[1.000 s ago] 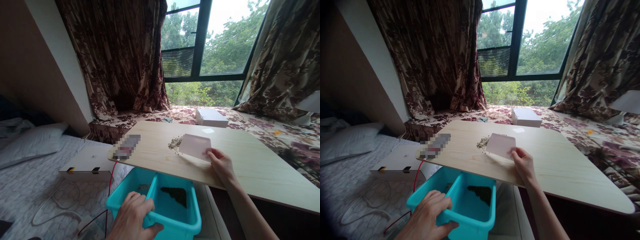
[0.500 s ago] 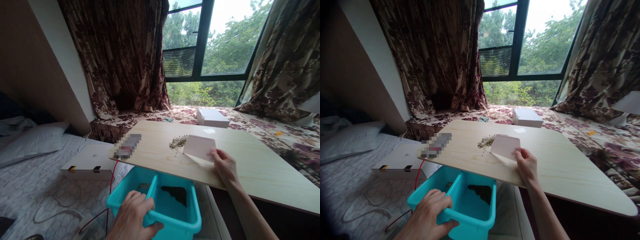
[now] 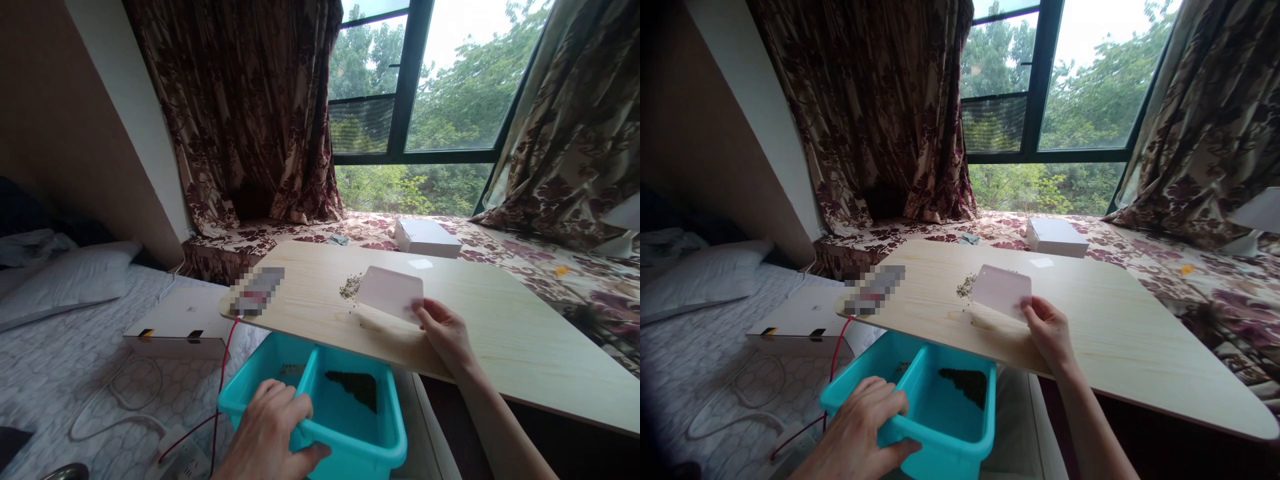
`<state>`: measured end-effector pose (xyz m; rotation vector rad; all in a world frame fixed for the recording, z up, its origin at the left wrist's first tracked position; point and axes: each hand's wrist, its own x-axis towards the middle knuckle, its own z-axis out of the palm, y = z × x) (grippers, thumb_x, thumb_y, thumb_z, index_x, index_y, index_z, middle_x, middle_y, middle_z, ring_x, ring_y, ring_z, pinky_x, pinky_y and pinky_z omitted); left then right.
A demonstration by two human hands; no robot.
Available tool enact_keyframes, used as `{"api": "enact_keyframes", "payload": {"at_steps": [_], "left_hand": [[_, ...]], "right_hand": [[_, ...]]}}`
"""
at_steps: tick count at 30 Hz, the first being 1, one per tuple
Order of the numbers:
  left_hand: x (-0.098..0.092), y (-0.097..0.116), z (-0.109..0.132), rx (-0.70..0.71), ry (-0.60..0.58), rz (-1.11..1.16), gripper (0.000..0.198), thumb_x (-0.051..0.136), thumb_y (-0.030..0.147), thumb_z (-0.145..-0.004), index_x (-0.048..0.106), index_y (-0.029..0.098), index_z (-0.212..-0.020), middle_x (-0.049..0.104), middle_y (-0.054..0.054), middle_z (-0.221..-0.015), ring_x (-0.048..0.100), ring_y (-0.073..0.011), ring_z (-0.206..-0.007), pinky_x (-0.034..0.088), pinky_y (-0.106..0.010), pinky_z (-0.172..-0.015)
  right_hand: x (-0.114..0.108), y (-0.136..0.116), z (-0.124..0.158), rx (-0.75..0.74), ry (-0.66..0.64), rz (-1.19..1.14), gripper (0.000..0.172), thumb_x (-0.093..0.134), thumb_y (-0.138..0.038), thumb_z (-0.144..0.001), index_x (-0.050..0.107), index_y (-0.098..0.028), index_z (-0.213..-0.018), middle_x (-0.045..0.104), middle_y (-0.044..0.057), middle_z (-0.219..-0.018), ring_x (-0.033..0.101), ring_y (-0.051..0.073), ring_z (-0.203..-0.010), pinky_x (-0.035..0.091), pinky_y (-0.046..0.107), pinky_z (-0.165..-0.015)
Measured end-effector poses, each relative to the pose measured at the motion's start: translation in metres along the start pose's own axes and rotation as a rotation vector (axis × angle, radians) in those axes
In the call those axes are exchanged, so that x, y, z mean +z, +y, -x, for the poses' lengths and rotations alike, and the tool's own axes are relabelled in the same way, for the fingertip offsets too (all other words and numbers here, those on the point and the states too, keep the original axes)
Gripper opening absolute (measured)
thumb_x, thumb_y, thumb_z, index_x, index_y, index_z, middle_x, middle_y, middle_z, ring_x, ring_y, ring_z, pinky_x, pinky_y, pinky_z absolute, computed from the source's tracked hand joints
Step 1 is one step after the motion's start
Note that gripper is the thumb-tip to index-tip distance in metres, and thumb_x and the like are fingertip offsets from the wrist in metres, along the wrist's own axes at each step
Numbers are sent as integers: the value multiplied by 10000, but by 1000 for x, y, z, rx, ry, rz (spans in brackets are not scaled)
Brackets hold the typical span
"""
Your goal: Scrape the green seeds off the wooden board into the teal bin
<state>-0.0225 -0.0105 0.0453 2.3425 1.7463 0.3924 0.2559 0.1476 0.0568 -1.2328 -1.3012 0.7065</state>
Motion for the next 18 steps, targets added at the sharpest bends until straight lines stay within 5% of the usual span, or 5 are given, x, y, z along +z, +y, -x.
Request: {"api": "enact_keyframes", "payload": {"at_steps": [8, 18], "left_hand": [[-3, 3, -2, -6, 3, 2, 319, 789, 353, -711, 512, 192, -713, 554, 19, -722, 555, -206, -745, 349, -319, -694], [3, -2, 1, 14, 35, -1, 338, 805, 356, -692, 512, 190, -716, 543, 26, -711, 552, -205, -730, 341, -313, -676]], "right_hand": [[2, 10, -3, -14, -99, -8, 228, 651, -366, -688, 718, -183, -806, 758, 65, -808, 692, 232, -793, 521, 339, -767], [5, 12, -6, -23, -179, -33, 253, 674, -404, -673, 715, -188, -800, 756, 65, -802, 694, 228, -791, 535, 331, -762]]}}
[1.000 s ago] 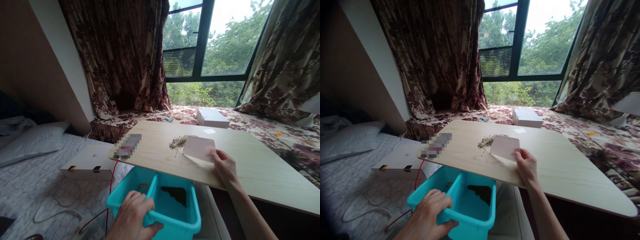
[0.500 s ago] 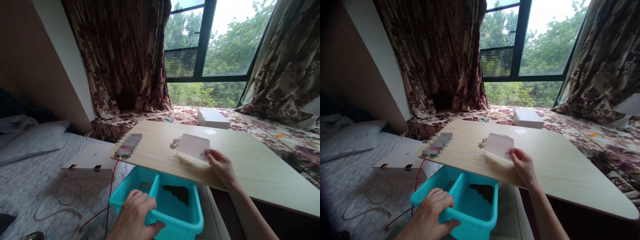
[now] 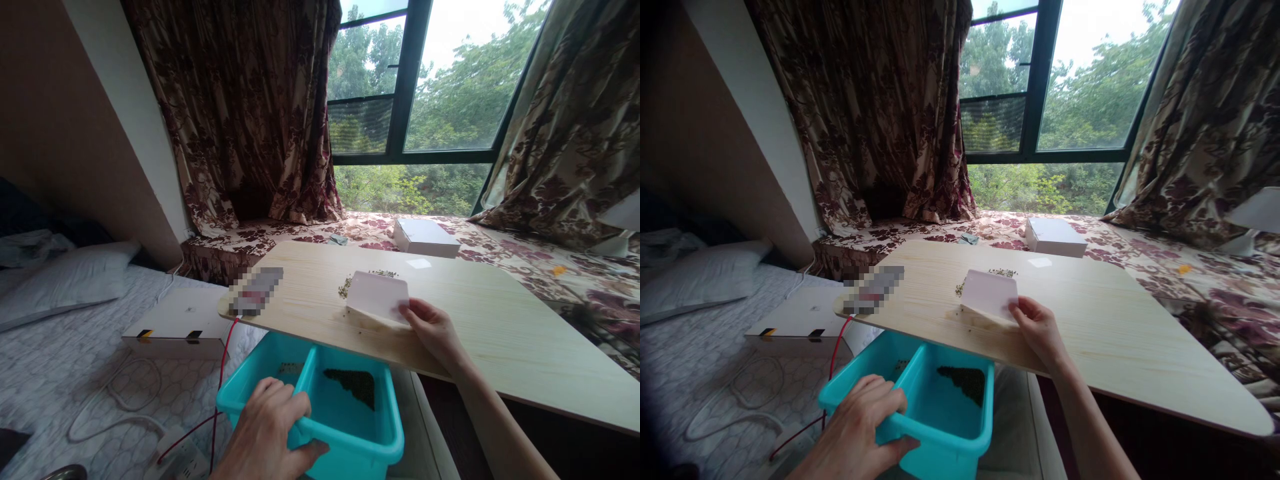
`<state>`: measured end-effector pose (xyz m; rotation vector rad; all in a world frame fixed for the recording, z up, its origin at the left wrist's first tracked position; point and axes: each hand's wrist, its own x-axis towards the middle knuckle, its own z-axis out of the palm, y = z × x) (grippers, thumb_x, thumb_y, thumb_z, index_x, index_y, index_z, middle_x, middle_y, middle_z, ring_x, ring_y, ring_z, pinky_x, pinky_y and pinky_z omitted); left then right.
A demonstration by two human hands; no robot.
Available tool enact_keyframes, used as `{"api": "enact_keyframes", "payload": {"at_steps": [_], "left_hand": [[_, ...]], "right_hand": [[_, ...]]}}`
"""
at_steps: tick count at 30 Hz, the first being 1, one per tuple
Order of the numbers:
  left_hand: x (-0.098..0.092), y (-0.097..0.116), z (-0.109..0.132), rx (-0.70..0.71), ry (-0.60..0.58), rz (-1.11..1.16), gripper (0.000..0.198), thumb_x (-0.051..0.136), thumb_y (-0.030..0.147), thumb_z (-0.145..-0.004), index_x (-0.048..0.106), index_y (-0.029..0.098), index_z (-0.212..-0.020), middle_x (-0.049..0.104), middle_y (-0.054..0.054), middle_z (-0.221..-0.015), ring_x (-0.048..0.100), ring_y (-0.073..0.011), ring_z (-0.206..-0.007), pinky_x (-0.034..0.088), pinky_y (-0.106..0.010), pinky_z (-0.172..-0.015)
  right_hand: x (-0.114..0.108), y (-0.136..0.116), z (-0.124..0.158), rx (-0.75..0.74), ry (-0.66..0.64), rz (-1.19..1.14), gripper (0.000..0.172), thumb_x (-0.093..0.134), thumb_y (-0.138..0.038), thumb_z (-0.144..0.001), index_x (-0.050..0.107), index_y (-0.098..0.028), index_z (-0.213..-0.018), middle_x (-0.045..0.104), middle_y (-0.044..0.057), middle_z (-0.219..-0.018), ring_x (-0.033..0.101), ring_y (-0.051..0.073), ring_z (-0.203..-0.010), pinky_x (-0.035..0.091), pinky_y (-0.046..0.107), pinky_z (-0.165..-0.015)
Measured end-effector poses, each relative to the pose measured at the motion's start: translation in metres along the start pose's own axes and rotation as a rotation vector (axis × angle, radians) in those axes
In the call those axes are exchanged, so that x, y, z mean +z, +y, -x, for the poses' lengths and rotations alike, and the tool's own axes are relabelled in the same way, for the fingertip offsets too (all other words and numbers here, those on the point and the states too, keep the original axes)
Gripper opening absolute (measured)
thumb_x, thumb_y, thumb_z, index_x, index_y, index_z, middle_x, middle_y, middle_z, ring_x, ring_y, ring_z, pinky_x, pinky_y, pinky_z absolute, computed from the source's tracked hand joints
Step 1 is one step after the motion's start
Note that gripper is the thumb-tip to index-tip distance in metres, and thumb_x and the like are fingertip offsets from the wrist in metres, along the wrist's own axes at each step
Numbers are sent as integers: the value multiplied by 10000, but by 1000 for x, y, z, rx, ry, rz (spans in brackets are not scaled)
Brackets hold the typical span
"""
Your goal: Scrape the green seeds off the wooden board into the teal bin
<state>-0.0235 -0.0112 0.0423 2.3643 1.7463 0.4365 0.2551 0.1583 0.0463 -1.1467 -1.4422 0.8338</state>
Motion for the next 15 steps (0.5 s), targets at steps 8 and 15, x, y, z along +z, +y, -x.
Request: {"api": "enact_keyframes", "payload": {"at_steps": [8, 15], "left_hand": [[-4, 0, -3, -32, -24, -1, 331, 796, 353, -703, 510, 185, -707, 536, 24, -711, 544, -207, -736, 338, -321, -687], [-9, 5, -2, -71, -65, 18, 327, 787, 351, -716, 509, 180, -712, 537, 17, -734, 536, -211, -777, 341, -324, -705]], "right_hand": [[-2, -4, 17, 16, -199, 11, 234, 705, -427, -673, 730, -200, -722, 750, 40, -756, 676, 196, -688, 542, 276, -638], [-5, -9, 30, 56, -188, -86, 297, 749, -457, -626, 750, -186, -747, 753, 64, -750, 674, 204, -651, 555, 286, -584]]}}
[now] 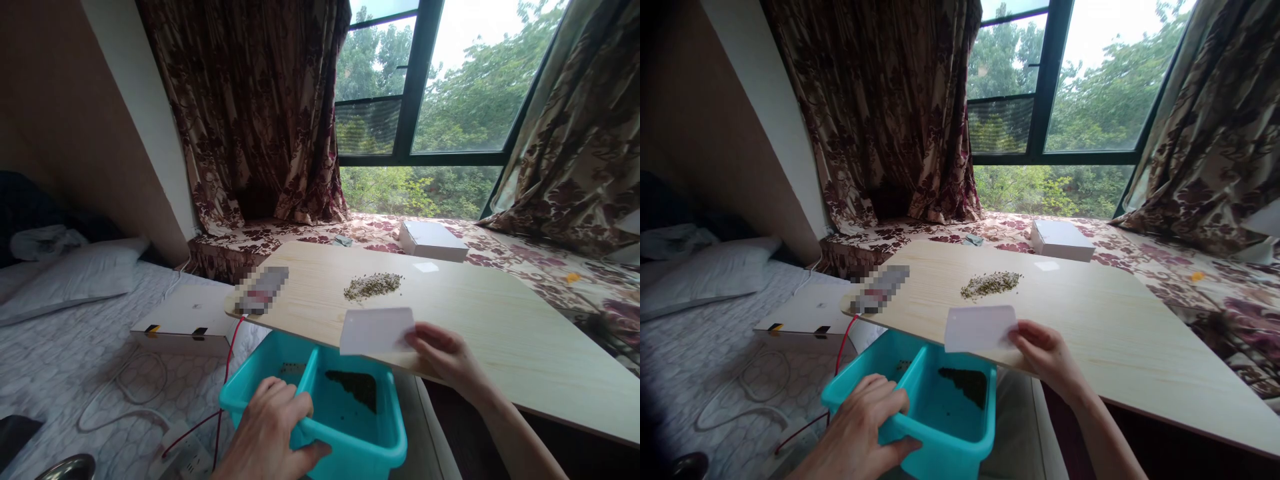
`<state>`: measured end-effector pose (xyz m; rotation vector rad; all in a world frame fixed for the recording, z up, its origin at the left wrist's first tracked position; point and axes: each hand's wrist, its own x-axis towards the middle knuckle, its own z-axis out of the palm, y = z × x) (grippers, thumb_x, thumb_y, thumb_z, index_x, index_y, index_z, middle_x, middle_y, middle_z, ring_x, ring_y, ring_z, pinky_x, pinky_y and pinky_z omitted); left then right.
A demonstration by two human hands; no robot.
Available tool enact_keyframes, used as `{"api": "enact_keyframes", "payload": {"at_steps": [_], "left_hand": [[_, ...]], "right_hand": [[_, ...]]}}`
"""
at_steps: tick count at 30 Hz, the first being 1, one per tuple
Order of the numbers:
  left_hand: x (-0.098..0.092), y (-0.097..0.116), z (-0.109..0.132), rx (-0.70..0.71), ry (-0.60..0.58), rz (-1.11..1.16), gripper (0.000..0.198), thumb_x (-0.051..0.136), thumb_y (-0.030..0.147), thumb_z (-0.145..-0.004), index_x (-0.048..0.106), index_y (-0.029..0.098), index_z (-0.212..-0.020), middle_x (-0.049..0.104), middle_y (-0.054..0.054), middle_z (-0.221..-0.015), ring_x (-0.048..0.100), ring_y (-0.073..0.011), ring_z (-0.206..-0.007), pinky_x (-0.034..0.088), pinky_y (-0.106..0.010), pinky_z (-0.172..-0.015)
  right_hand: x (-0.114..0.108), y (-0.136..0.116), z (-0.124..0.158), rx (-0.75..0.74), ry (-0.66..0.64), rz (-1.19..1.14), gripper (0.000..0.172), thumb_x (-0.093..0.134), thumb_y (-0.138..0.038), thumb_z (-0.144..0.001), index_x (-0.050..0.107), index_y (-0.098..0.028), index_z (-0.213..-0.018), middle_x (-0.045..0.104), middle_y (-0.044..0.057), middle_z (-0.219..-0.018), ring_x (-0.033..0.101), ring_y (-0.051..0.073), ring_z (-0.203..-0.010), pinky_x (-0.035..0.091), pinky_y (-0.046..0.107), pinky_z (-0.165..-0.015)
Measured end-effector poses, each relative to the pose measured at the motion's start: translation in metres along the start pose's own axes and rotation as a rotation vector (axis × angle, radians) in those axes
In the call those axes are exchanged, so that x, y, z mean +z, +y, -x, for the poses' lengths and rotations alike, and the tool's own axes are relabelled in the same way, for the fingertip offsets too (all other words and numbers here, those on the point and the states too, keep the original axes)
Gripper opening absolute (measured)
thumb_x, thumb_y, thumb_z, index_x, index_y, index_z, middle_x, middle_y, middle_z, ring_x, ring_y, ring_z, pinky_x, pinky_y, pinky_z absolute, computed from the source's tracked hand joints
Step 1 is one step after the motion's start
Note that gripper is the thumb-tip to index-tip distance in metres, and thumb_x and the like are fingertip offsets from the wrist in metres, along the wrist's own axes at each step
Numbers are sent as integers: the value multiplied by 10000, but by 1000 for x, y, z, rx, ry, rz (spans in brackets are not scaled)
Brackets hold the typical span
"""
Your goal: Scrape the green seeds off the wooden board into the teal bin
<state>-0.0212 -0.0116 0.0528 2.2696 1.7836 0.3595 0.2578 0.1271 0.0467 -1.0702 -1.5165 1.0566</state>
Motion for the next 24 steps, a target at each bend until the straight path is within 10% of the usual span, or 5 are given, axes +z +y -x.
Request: {"api": "enact_keyframes", "payload": {"at_steps": [7, 24], "left_hand": [[17, -5, -3, 102, 74, -49, 365, 840, 356, -633, 529, 180, -708, 546, 25, -707, 538, -196, -733, 349, -316, -686], [5, 60, -19, -122, 43, 17, 408, 843, 514, -594, 576, 224, -700, 496, 62, -663, 512, -164, -740, 344, -311, -787]], "right_hand": [[-10, -1, -25, -1, 514, 52, 308, 695, -406, -626, 740, -168, -816, 761, 81, -785, 671, 215, -685, 523, 296, -578], [-14, 11, -22, 143, 435, 239, 401, 589, -448, -724, 705, -143, -956, 745, 99, -906, 650, 241, -774, 464, 298, -631]]}}
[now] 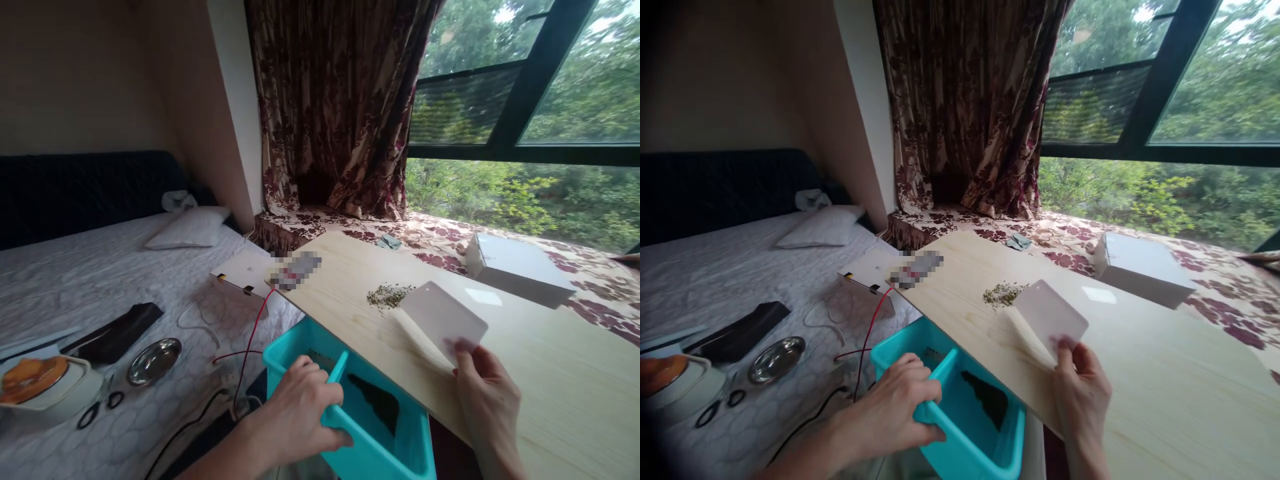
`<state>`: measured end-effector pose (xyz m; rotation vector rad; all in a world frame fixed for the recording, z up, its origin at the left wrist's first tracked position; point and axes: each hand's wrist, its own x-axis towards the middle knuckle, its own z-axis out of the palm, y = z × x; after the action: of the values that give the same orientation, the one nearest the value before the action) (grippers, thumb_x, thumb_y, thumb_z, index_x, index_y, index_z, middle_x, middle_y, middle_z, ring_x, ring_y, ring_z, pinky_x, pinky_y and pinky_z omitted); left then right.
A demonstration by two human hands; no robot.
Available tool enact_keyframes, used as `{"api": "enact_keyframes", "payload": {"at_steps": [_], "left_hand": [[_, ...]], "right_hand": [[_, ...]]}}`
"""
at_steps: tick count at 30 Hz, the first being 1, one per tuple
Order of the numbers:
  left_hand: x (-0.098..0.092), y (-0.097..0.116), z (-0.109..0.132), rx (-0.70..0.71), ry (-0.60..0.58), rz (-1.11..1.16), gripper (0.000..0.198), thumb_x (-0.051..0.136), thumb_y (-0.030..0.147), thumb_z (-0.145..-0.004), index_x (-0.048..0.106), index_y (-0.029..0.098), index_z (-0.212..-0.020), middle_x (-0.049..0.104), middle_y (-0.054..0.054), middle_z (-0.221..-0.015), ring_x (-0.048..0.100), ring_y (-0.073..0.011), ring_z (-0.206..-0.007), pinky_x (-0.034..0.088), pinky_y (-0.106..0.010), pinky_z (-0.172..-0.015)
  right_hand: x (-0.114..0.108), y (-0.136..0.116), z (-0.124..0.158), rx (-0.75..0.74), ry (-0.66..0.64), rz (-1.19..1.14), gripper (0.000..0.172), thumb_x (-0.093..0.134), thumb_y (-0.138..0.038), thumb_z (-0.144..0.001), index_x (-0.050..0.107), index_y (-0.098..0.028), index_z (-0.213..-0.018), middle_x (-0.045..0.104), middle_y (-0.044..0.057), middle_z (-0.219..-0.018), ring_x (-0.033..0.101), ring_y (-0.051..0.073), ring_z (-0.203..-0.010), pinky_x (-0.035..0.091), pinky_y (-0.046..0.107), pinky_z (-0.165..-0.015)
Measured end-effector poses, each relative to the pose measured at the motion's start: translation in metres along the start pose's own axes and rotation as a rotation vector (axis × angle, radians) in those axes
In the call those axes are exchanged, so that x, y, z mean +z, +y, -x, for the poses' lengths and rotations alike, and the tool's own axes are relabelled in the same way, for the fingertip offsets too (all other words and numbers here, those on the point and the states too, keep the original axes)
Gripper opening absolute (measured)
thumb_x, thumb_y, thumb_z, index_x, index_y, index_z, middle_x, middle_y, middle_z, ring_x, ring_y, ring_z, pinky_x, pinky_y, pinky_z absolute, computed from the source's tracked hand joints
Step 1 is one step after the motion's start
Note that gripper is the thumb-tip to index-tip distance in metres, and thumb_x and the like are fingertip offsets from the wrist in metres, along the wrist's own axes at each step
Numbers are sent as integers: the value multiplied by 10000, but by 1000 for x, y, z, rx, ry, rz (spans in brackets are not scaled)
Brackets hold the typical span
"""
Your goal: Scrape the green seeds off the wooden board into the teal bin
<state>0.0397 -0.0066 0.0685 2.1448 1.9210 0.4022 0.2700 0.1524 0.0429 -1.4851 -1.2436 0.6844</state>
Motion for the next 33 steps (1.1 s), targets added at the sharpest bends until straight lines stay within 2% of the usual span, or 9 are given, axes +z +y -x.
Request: {"api": "enact_keyframes", "payload": {"at_steps": [4, 7, 10, 13, 15, 18, 24, 30, 33], "left_hand": [[-3, 8, -4, -21, -3, 0, 417, 836, 539, -583, 578, 221, -663, 480, 65, -640, 513, -155, -727, 349, -330, -873], [-3, 3, -6, -21, -13, 3, 417, 861, 512, -550, 584, 220, -663, 496, 68, -668, 544, -151, -746, 327, -369, -966], [-5, -13, -13, 50, -48, -4, 412, 866, 502, -548, 602, 224, -697, 542, 54, -721, 582, -167, -827, 302, -383, -1025], [-7, -32, -26, 172, -152, -43, 384, 854, 500, -575, 621, 227, -712, 572, 39, -713, 595, -178, -827, 340, -369, -1014], [-8, -43, -34, 229, -210, -43, 371, 835, 509, -604, 623, 228, -721, 578, 35, -709, 600, -180, -818, 344, -386, -1020], [-9, -54, -38, 244, -238, -2, 404, 815, 556, -610, 620, 230, -748, 580, 30, -741, 606, -187, -839, 321, -432, -1044], [-3, -52, -36, 221, -155, 52, 438, 840, 555, -569, 611, 229, -752, 563, 36, -745, 597, -194, -853, 326, -434, -1036], [13, -40, -37, 142, -74, 56, 464, 871, 528, -508, 584, 207, -681, 561, 31, -699, 584, -195, -770, 391, -419, -943], [18, -42, -33, 148, -16, 57, 457, 874, 513, -509, 575, 212, -680, 552, 40, -690, 579, -188, -754, 375, -423, -949]], "right_hand": [[-4, 0, -1, 31, -7, 78, 423, 566, -495, -741, 698, -158, -961, 738, 90, -867, 635, 232, -688, 450, 322, -645], [-7, -4, -1, 66, -47, 117, 425, 578, -525, -738, 692, -192, -979, 733, 85, -889, 641, 258, -719, 453, 352, -670], [-7, -12, 2, 174, 6, 165, 382, 608, -518, -705, 697, -235, -946, 726, 72, -820, 647, 289, -744, 461, 381, -666], [-3, -22, 6, 211, 92, 119, 368, 651, -480, -666, 694, -249, -950, 727, 67, -841, 647, 279, -701, 485, 384, -621], [-1, -26, 8, 226, 161, 128, 317, 658, -450, -662, 698, -253, -906, 710, 66, -729, 636, 272, -654, 488, 381, -590], [0, -25, 11, 212, 179, 123, 329, 659, -428, -680, 707, -244, -949, 732, 78, -824, 643, 263, -662, 498, 374, -602], [-3, -19, 10, 186, 168, 58, 420, 677, -444, -645, 715, -195, -980, 750, 80, -898, 635, 230, -632, 511, 342, -590], [-4, -16, 6, 122, 116, 14, 342, 653, -446, -654, 728, -231, -909, 758, 44, -809, 605, 204, -553, 501, 325, -544], [-4, -14, 7, 103, 131, -32, 312, 654, -428, -662, 724, -246, -906, 759, 41, -831, 637, 215, -605, 514, 313, -544]]}}
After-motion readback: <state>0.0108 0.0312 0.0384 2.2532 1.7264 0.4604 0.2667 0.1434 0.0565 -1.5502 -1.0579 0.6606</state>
